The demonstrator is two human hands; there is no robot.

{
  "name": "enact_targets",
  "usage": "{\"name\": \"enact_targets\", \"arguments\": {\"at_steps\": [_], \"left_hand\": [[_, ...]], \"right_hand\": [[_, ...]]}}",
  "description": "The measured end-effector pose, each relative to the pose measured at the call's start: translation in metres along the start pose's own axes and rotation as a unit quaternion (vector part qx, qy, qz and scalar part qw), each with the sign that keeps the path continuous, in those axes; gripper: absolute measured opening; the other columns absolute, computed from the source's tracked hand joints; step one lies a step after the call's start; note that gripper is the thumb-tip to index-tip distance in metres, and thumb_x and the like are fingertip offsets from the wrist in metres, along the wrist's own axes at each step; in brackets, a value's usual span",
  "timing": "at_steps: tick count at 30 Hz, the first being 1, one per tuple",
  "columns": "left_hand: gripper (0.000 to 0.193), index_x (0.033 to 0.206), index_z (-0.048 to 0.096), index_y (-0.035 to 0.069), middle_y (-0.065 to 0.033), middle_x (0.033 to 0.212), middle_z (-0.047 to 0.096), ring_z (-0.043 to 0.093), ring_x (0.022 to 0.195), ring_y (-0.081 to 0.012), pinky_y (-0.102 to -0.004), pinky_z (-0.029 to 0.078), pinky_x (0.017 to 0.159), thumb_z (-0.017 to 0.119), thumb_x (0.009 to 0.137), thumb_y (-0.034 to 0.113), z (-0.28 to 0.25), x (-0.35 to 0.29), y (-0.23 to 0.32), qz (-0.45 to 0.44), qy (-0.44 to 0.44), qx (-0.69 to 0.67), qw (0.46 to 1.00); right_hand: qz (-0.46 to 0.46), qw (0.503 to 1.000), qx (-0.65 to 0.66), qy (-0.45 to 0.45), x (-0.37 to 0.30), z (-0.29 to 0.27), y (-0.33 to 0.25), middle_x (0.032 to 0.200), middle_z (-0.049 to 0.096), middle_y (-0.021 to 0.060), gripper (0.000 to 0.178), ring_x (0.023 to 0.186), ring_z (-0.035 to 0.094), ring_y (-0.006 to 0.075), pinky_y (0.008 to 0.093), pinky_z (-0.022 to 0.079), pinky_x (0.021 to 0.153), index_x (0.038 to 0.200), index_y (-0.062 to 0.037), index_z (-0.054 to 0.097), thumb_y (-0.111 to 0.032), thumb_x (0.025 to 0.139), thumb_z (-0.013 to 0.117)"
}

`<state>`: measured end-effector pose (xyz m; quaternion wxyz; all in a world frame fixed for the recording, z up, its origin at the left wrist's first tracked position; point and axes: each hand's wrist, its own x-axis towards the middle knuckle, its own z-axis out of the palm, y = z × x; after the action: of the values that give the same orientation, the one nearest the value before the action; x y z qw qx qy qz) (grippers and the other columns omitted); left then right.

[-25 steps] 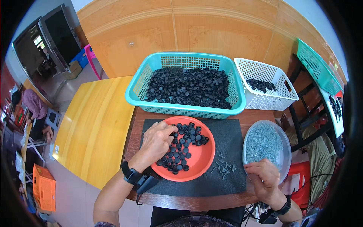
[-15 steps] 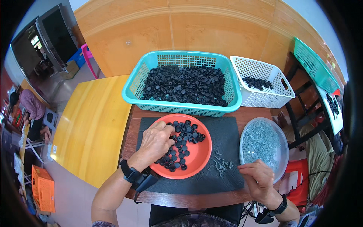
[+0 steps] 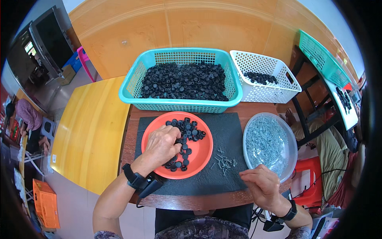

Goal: The person assembles components by hand by picking up a black plastic part and a screw, then inserting the screw into the part. After joining them, the person places the assembled unit onto a black mat and repeats the process.

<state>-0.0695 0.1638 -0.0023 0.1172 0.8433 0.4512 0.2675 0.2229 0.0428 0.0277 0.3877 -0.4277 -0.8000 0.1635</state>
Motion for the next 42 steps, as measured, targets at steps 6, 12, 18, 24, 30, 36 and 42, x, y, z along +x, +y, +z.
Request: {"name": "enact_targets", "arguments": {"at_steps": [6, 12, 18, 24, 30, 36, 42], "left_hand": [[0.022, 0.078, 0.056, 0.001, -0.0069, 0.071, 0.057, 0.057, 0.066, -0.0175, -0.0288, 0.046, 0.058, 0.073, 0.065, 0.001, -0.012, -0.008, 0.003, -0.044, 0.009, -0.074, 0.996], [0.02, 0.078, 0.054, 0.001, -0.0048, 0.081, 0.062, 0.055, 0.067, -0.0109, -0.0252, 0.046, 0.059, 0.07, 0.067, -0.002, -0.018, -0.02, 0.025, -0.089, 0.034, -0.175, 0.98], [0.019, 0.083, 0.057, 0.001, -0.0054, 0.082, 0.064, 0.06, 0.071, -0.0099, -0.0223, 0.048, 0.062, 0.069, 0.069, -0.006, -0.019, -0.028, 0.035, -0.182, 0.004, -0.247, 0.952], [0.023, 0.091, 0.057, 0.0, -0.0164, 0.09, 0.067, 0.066, 0.08, -0.0183, -0.0292, 0.054, 0.072, 0.069, 0.072, -0.007, -0.017, -0.049, 0.065, -0.208, -0.005, -0.604, 0.769], [0.025, 0.09, 0.058, -0.002, -0.0172, 0.089, 0.065, 0.062, 0.079, -0.0151, -0.0259, 0.051, 0.069, 0.068, 0.069, -0.011, -0.002, -0.072, 0.085, -0.223, 0.006, -0.664, 0.714], [0.023, 0.089, 0.058, -0.003, -0.0189, 0.087, 0.065, 0.065, 0.08, -0.0212, -0.0295, 0.052, 0.072, 0.066, 0.069, -0.01, 0.015, -0.086, 0.098, -0.228, 0.028, -0.717, 0.658], [0.024, 0.086, 0.056, -0.004, -0.0214, 0.082, 0.063, 0.06, 0.066, -0.0229, -0.0318, 0.052, 0.06, 0.065, 0.065, -0.009, 0.03, -0.091, 0.107, -0.245, 0.061, -0.705, 0.663]], "right_hand": [[0.016, 0.999, 0.032, -0.002, -0.004, 0.011, 0.0, 0.088, 0.067, 0.0136, 0.019, 0.066, 0.058, 0.0265, 0.0335, 0.047, 0.058, 0.086, 0.0014, 0.064, 0.009, 0.069, 0.068], [0.004, 0.994, 0.104, 0.01, 0.004, 0.033, -0.004, 0.088, 0.067, 0.014, 0.019, 0.065, 0.058, 0.0259, 0.0331, 0.046, 0.056, 0.088, 0.0021, 0.063, 0.009, 0.071, 0.068], [-0.006, 0.99, 0.142, 0.019, 0.007, 0.051, -0.004, 0.086, 0.067, 0.014, 0.018, 0.064, 0.057, 0.0253, 0.0331, 0.045, 0.055, 0.089, 0.0017, 0.063, 0.009, 0.073, 0.068], [0.109, 0.982, 0.155, 0.009, 0.01, 0.048, -0.01, 0.082, 0.067, 0.0093, 0.014, 0.068, 0.059, 0.02, 0.0291, 0.046, 0.06, 0.09, -0.001, 0.066, 0.005, 0.077, 0.065], [0.074, 0.993, 0.084, 0.049, 0.007, 0.048, 0.002, 0.082, 0.066, 0.0097, 0.017, 0.068, 0.059, 0.0217, 0.0305, 0.046, 0.06, 0.091, -0.0014, 0.065, 0.006, 0.075, 0.066], [0.017, 0.999, -0.021, 0.047, 0.006, 0.056, 0.016, 0.076, 0.06, 0.0096, 0.022, 0.068, 0.055, 0.0255, 0.0344, 0.045, 0.058, 0.088, -0.0012, 0.064, 0.007, 0.067, 0.066], [-0.091, 0.983, -0.159, -0.035, 0.032, 0.067, 0.013, 0.073, 0.05, 0.0088, 0.017, 0.074, 0.049, 0.0247, 0.033, 0.042, 0.059, 0.076, -0.0018, 0.061, -0.005, 0.06, 0.061]]}}
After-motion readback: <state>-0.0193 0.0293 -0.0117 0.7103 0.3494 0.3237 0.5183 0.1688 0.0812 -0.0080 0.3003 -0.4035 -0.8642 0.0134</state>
